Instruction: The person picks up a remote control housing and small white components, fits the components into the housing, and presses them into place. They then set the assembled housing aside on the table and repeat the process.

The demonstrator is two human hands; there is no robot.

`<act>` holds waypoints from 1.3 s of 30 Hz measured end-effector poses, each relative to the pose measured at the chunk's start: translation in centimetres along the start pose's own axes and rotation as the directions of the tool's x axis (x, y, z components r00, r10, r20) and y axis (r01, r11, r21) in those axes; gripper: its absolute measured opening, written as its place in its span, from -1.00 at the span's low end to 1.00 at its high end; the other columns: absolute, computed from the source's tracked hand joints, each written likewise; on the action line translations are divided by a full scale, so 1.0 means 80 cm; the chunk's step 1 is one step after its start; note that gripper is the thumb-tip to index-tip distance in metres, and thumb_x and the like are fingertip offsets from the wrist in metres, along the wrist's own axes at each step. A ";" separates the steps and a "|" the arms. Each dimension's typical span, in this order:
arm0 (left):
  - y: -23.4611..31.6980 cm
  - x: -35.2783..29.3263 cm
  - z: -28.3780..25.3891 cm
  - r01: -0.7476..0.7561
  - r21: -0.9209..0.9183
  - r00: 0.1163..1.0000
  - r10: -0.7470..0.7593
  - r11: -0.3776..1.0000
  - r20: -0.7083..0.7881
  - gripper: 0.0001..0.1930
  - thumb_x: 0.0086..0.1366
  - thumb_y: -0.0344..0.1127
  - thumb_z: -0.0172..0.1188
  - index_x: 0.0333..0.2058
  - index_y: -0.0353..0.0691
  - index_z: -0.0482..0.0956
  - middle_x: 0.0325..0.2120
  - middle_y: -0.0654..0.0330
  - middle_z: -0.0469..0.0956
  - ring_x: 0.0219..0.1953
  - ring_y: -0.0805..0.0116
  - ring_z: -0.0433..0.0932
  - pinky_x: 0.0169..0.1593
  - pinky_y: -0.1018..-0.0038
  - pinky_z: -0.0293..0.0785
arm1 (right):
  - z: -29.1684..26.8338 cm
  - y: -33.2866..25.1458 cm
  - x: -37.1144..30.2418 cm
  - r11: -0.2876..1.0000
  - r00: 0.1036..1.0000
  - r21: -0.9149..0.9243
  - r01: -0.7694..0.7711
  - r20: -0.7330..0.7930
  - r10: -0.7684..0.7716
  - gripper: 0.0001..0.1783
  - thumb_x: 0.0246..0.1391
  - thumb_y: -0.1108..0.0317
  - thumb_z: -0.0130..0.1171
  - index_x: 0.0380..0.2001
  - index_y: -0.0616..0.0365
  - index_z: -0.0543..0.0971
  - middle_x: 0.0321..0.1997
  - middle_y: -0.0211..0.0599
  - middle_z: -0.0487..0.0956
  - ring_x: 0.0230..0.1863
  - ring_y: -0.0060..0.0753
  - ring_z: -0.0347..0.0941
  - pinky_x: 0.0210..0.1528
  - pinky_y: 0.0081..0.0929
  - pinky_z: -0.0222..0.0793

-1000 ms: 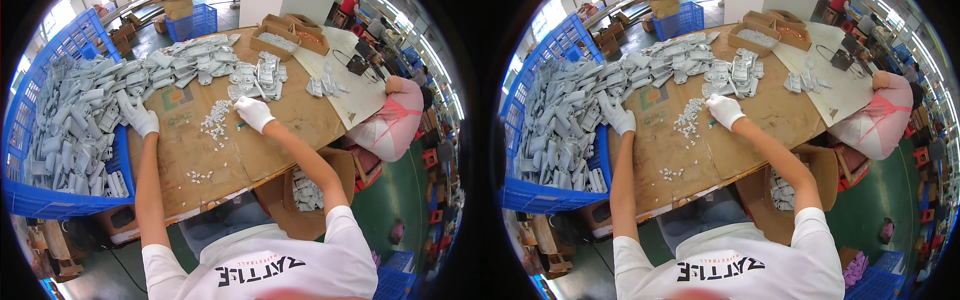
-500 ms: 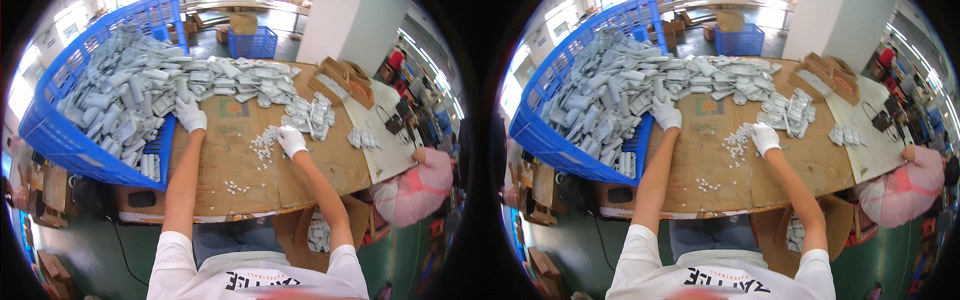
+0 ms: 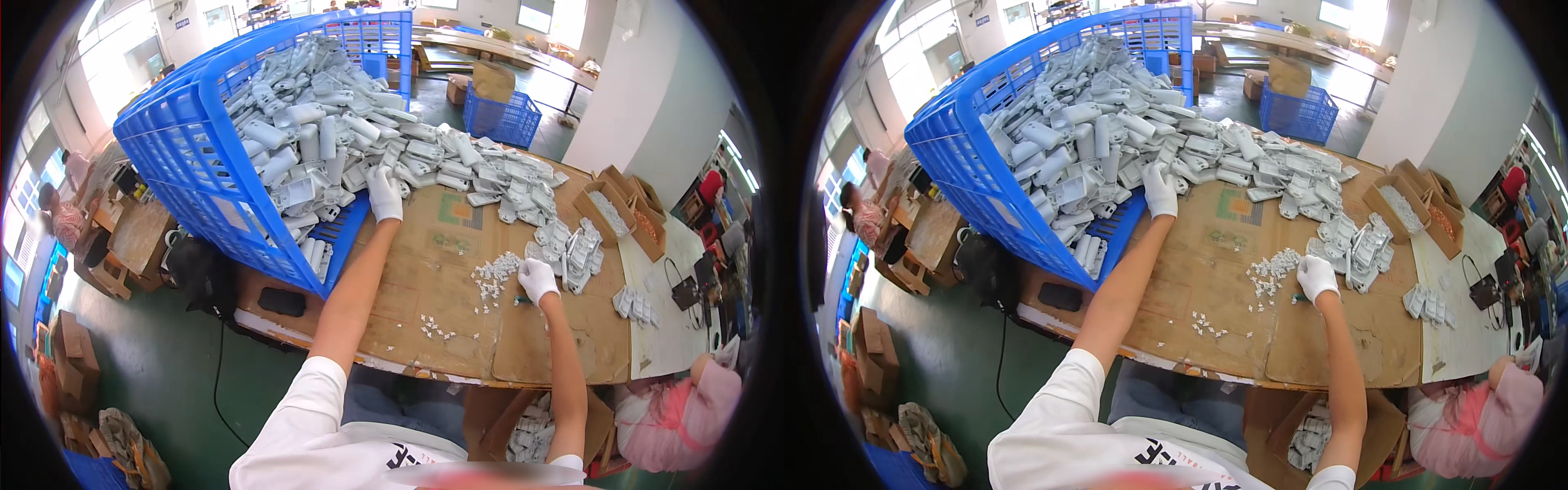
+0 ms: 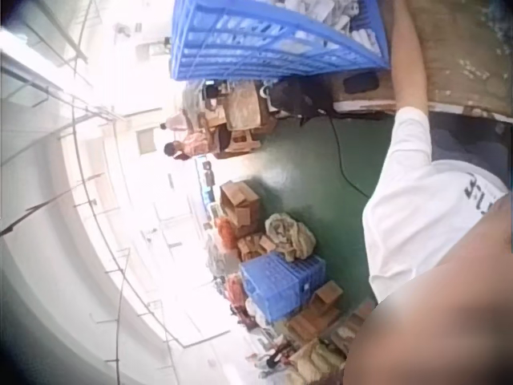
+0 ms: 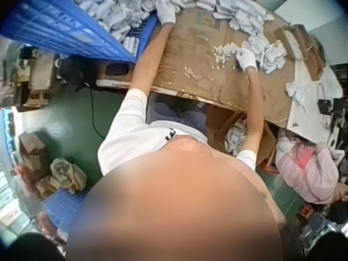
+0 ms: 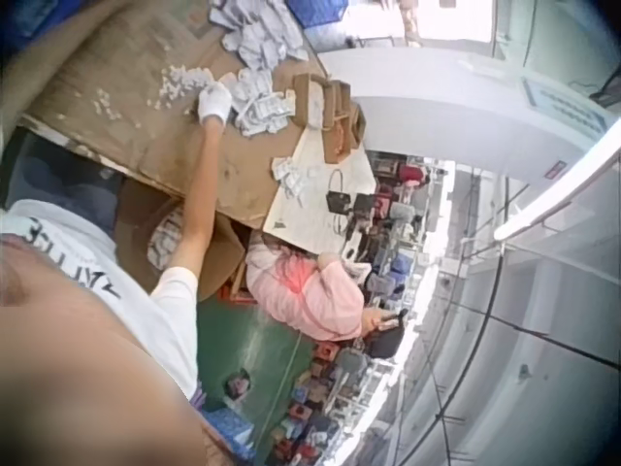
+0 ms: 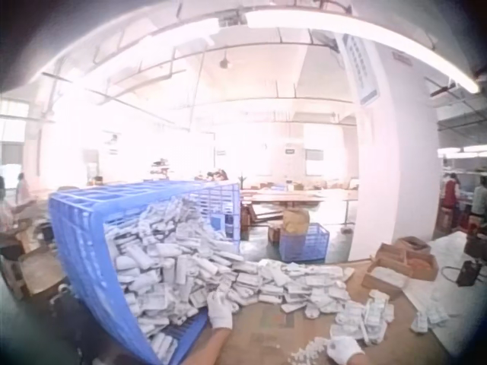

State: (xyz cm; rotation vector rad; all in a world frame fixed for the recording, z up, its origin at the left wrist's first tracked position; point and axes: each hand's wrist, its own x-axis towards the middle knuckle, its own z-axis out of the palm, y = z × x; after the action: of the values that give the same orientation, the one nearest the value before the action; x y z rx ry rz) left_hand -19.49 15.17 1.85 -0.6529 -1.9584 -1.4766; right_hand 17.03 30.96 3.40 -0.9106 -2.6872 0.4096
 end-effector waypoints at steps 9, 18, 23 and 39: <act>0.084 -0.045 -0.013 -0.313 -0.218 0.893 0.365 0.924 0.265 -0.82 0.12 -0.51 0.08 -0.27 -0.16 0.52 -0.29 0.01 0.49 -0.13 -0.05 0.48 0.00 0.18 0.41 | -0.029 -0.116 -0.024 0.857 0.843 0.268 0.439 -0.453 -0.290 -0.90 0.03 0.53 0.20 -0.36 0.15 0.52 -0.37 -0.16 0.53 -0.29 -0.06 0.52 -0.25 -0.23 0.42; 0.130 -0.114 -0.067 0.049 -0.463 0.650 0.324 0.885 0.688 -0.64 0.20 -0.52 0.04 0.00 -0.23 0.41 -0.29 -0.03 0.56 -0.26 0.10 0.61 -0.14 0.30 0.55 | 0.029 -0.147 -0.010 0.863 0.825 0.181 0.472 -0.436 -0.360 -0.89 -0.01 0.48 0.22 -0.38 0.05 0.54 -0.38 -0.28 0.51 -0.30 -0.14 0.49 -0.26 -0.25 0.43; 0.144 -0.098 -0.084 0.280 -0.279 0.466 0.124 0.919 0.876 -0.52 0.21 -0.46 0.07 0.15 -0.19 0.39 -0.33 0.03 0.61 -0.25 0.32 0.61 -0.15 0.35 0.55 | 0.030 -0.157 -0.014 0.867 0.781 0.134 0.479 -0.517 -0.352 -0.92 -0.01 0.44 0.23 -0.41 0.03 0.53 -0.38 -0.35 0.47 -0.29 -0.19 0.45 -0.29 -0.28 0.41; 0.149 -0.105 -0.116 0.471 -0.204 0.411 -0.009 0.858 0.911 -0.67 0.25 -0.36 0.07 -0.04 -0.30 0.57 -0.32 0.14 0.62 -0.34 0.47 0.54 -0.23 0.47 0.53 | 0.040 -0.174 -0.012 0.878 0.796 0.183 0.442 -0.531 -0.290 -0.87 -0.05 0.48 0.28 -0.41 0.10 0.52 -0.32 -0.30 0.42 -0.27 -0.20 0.43 -0.24 -0.30 0.40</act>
State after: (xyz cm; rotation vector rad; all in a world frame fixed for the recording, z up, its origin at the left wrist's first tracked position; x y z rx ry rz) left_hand -3.81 9.06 5.76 -1.7219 -2.5726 -2.0447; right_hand 9.03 19.20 5.14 -0.3179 -2.1741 0.4130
